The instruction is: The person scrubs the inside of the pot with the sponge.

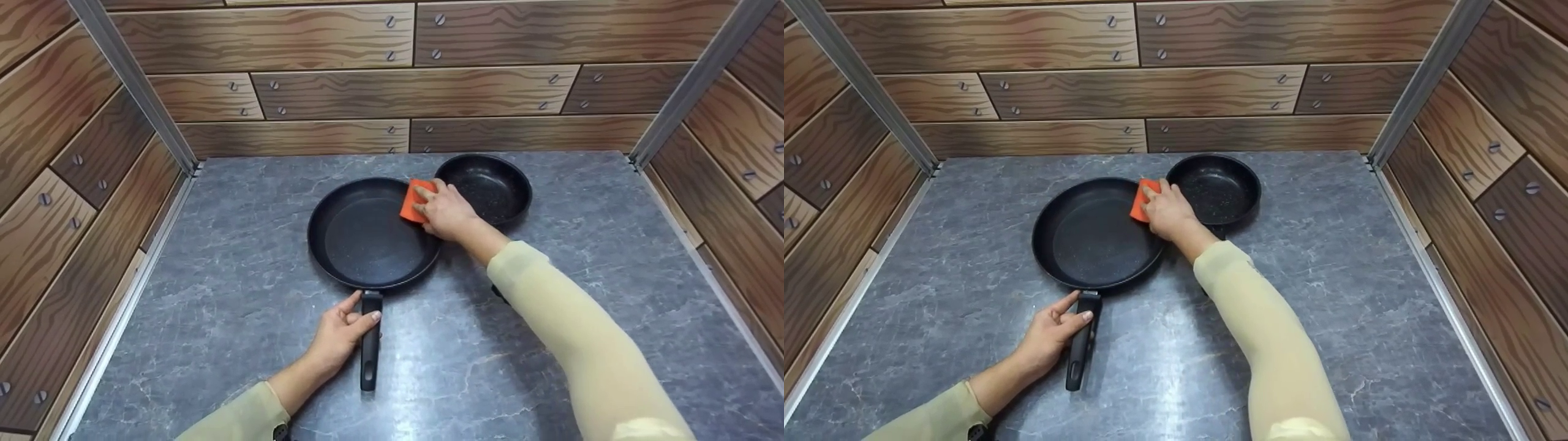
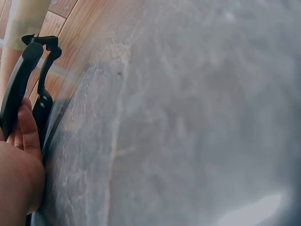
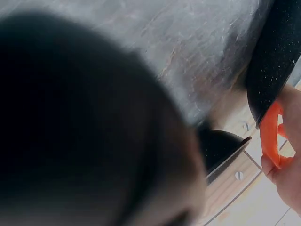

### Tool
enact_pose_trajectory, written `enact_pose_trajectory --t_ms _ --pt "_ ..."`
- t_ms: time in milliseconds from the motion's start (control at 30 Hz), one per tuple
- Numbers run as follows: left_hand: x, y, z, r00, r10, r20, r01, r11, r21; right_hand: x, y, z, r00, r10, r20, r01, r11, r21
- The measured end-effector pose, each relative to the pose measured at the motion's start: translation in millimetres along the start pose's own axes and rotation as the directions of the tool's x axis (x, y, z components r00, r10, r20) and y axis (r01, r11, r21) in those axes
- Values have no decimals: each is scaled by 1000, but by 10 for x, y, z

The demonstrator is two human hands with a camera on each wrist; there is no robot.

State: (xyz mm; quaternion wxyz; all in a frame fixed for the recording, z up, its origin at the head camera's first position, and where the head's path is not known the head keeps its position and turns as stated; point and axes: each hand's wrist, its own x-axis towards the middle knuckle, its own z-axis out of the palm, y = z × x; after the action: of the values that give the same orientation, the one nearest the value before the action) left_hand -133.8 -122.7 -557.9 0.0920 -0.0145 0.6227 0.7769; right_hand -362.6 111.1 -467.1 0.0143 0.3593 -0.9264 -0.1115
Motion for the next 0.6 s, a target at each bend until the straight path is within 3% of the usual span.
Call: enact_pose_trajectory --t_ms 600 --pt "-8 -4 -4 1000 1 10 -1 1000 27 -198 104 -65 996 -90 -14 91 988 124"
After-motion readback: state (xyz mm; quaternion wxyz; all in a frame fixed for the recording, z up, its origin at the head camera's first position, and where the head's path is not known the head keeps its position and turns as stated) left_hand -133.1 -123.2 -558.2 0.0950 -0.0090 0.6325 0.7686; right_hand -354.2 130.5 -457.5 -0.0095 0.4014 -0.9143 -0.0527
